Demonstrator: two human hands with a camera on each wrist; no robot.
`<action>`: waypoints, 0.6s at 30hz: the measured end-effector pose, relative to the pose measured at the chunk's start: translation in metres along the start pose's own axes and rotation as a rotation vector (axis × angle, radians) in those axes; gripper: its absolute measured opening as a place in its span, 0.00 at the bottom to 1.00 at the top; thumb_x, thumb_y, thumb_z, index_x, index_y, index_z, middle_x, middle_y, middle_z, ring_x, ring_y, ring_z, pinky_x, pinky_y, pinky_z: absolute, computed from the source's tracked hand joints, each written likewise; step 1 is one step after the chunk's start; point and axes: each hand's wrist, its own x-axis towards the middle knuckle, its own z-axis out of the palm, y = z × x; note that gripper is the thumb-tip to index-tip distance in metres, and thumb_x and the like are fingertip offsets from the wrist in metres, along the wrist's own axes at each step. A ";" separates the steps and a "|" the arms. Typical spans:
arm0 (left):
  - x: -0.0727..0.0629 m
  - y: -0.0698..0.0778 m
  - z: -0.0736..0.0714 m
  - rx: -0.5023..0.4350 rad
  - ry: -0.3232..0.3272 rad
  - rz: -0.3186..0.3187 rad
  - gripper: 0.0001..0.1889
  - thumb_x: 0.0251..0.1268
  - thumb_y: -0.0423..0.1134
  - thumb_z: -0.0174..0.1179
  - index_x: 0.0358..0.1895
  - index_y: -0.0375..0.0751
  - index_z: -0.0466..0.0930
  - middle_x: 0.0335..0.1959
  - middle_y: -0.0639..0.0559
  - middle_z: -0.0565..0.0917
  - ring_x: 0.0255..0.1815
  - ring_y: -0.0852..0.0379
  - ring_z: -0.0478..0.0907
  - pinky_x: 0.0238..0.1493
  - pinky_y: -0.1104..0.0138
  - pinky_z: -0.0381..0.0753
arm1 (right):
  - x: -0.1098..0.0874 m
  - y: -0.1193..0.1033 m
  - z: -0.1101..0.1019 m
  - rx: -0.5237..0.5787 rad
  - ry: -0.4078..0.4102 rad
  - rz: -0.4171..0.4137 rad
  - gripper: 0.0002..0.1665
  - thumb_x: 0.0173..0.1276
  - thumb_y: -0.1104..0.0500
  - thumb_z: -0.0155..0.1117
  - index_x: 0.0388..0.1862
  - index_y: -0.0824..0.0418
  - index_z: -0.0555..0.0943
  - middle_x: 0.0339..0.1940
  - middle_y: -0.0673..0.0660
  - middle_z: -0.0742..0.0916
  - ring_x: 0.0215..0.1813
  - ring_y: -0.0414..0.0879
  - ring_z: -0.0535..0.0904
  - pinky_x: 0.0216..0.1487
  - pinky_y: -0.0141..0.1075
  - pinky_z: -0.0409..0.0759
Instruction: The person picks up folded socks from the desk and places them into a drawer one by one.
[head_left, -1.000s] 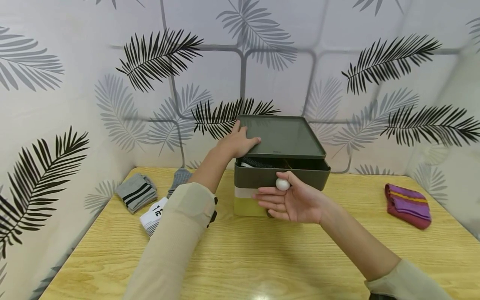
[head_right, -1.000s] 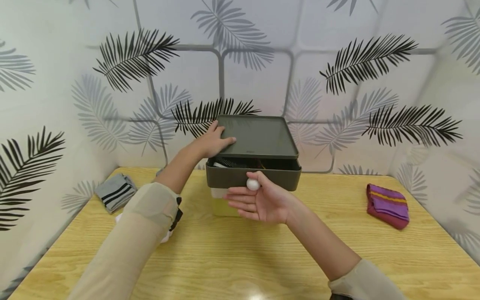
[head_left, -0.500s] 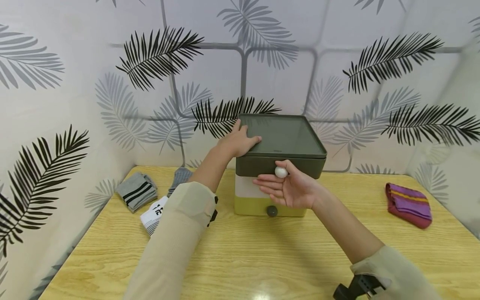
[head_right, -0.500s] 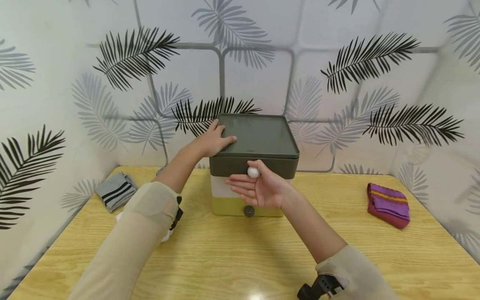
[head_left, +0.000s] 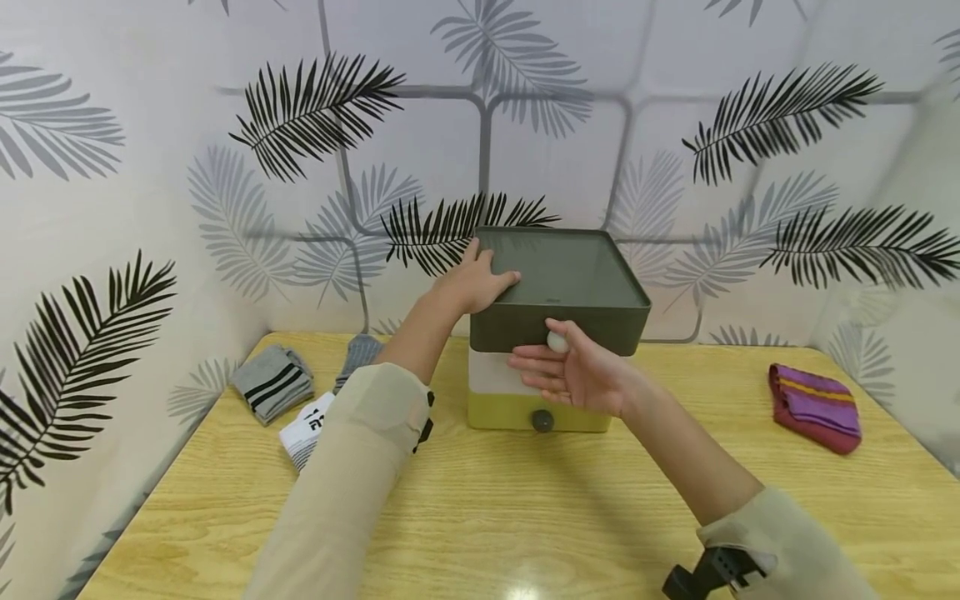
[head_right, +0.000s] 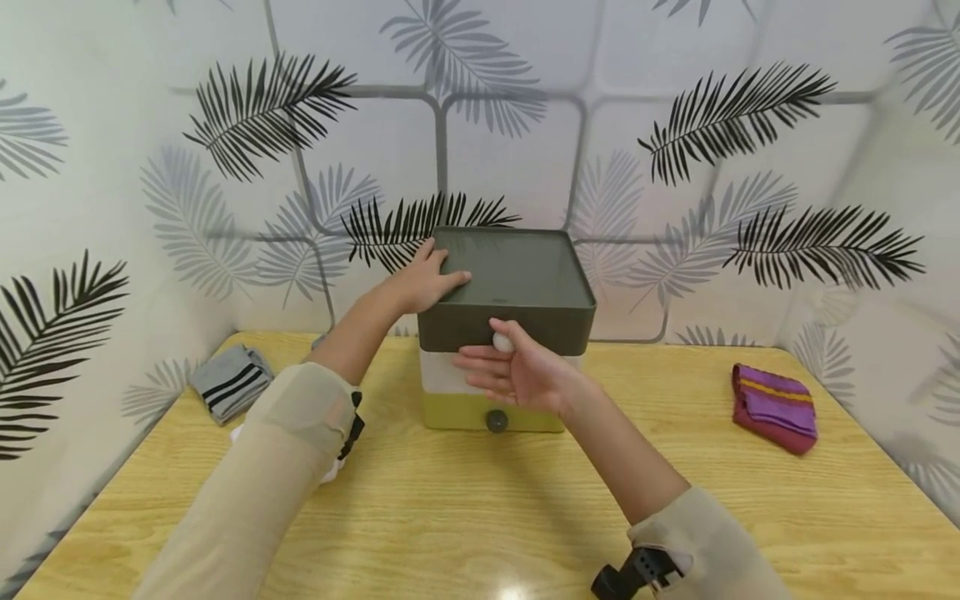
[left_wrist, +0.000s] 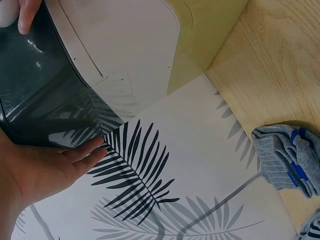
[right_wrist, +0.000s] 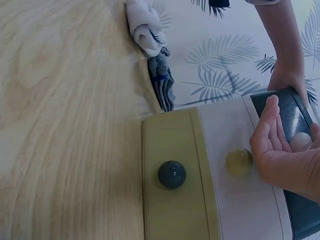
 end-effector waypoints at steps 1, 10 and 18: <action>0.000 0.000 0.000 0.000 0.000 0.000 0.38 0.69 0.62 0.36 0.73 0.43 0.43 0.73 0.49 0.33 0.70 0.46 0.47 0.63 0.52 0.55 | 0.000 0.003 0.000 -0.038 0.010 0.005 0.41 0.70 0.36 0.40 0.70 0.64 0.58 0.57 0.51 0.78 0.55 0.46 0.72 0.42 0.31 0.74; 0.000 0.000 0.000 0.011 0.012 0.011 0.38 0.69 0.62 0.36 0.73 0.43 0.43 0.73 0.49 0.33 0.70 0.46 0.47 0.63 0.52 0.55 | 0.003 0.046 -0.010 -0.116 -0.049 0.125 0.36 0.71 0.38 0.39 0.59 0.65 0.70 0.50 0.53 0.81 0.41 0.42 0.77 0.38 0.30 0.76; 0.001 -0.002 -0.001 0.009 0.003 0.014 0.38 0.69 0.62 0.36 0.73 0.43 0.43 0.73 0.49 0.32 0.71 0.46 0.46 0.63 0.52 0.55 | 0.014 0.047 -0.025 0.092 -0.020 0.124 0.28 0.71 0.42 0.42 0.57 0.61 0.72 0.48 0.51 0.83 0.42 0.40 0.80 0.39 0.30 0.78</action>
